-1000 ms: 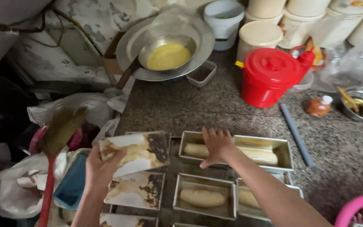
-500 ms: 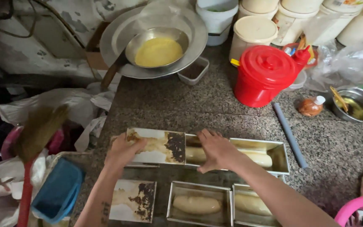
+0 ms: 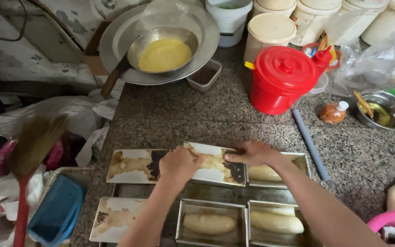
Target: Brushing oil or butter onto dough pieces inside loaf pans and then covering the pans with metal lids.
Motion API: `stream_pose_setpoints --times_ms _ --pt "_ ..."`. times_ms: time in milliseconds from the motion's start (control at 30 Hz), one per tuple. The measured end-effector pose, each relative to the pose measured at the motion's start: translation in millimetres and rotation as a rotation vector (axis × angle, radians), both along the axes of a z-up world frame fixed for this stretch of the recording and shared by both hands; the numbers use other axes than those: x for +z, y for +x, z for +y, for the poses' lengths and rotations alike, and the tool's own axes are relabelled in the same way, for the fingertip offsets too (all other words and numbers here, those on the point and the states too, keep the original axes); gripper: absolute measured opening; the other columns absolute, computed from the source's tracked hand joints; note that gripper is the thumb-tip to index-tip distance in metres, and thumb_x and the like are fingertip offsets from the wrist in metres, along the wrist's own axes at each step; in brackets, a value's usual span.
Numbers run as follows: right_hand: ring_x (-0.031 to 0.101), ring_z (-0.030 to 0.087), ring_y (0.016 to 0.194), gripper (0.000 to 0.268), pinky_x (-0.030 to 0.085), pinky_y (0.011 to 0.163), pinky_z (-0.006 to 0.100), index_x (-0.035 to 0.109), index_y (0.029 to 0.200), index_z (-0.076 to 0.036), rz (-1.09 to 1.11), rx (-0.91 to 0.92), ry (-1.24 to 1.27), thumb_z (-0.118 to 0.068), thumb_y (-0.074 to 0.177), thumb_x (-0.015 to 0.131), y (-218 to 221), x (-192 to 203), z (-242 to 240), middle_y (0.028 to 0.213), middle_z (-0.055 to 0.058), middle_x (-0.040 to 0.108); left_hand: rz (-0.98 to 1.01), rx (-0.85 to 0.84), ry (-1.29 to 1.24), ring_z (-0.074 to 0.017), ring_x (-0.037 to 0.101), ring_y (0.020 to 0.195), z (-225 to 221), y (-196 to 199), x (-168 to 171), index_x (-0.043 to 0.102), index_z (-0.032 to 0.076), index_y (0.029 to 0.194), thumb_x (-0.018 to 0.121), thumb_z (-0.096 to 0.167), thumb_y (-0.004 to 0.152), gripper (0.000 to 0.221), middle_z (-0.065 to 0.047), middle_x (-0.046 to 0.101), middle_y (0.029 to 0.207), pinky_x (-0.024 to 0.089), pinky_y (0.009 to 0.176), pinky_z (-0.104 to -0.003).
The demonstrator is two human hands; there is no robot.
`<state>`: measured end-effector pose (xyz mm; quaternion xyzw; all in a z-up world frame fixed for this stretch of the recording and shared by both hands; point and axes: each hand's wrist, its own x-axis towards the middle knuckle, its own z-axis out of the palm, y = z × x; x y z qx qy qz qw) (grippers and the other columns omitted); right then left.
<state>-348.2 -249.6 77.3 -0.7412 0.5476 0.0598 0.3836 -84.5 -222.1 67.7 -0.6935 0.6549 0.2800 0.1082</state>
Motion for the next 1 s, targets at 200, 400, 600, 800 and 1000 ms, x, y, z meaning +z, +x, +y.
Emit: stream_pose_setpoints --times_ms 200,400,600,800,1000 --pt "0.068 0.032 0.077 0.072 0.052 0.080 0.056 0.080 0.098 -0.004 -0.086 0.058 -0.001 -0.074 0.108 0.066 -29.0 -95.1 -41.8 0.077 0.009 0.066 -0.034 -0.088 -0.054 -0.0394 0.082 0.102 9.0 -10.7 -25.8 0.073 -0.005 0.133 0.044 0.064 0.115 0.077 -0.022 0.079 0.115 0.069 0.081 -0.052" --pt "0.066 0.028 0.070 0.071 0.053 0.073 0.050 0.075 0.085 -0.012 -0.023 0.075 -0.075 -0.080 0.106 0.067 -25.4 -124.9 -49.3 0.070 0.006 0.064 -0.365 -0.391 -0.636 -0.0400 0.080 0.099 40.6 -18.7 -95.9 0.081 0.002 0.125 0.086 0.032 0.097 0.041 -0.018 0.081 0.105 0.066 0.069 -0.048" --pt "0.071 0.020 0.090 0.077 0.046 0.076 0.036 0.071 0.097 -0.021 0.171 -0.002 0.040 -0.095 0.088 0.050 -1.4 -77.8 -37.2 0.093 0.002 0.075 -0.069 -0.515 -0.733 -0.0391 0.067 0.136 70.2 3.0 -87.3 0.072 0.011 0.147 0.080 0.010 0.101 0.047 -0.026 0.065 0.153 0.075 0.087 -0.041" --pt "0.076 0.024 0.101 0.074 0.052 0.082 0.040 0.073 0.100 -0.024 0.226 -0.034 0.025 -0.093 0.092 0.049 13.5 -78.2 -37.8 0.102 0.005 0.080 0.008 -0.405 -0.595 -0.0395 0.059 0.146 66.8 8.8 -82.9 0.068 0.013 0.153 0.069 0.013 0.109 0.044 -0.022 0.055 0.164 0.076 0.079 -0.051" --pt "0.077 0.028 0.109 0.078 0.055 0.090 0.040 0.078 0.105 -0.021 0.142 -0.050 0.021 -0.093 0.088 0.054 6.2 -102.8 -45.3 0.112 0.008 0.082 -0.031 -0.407 -0.667 -0.0429 0.059 0.145 72.8 1.7 -95.7 0.071 0.012 0.150 0.076 0.010 0.102 0.049 -0.019 0.057 0.162 0.075 0.085 -0.048"
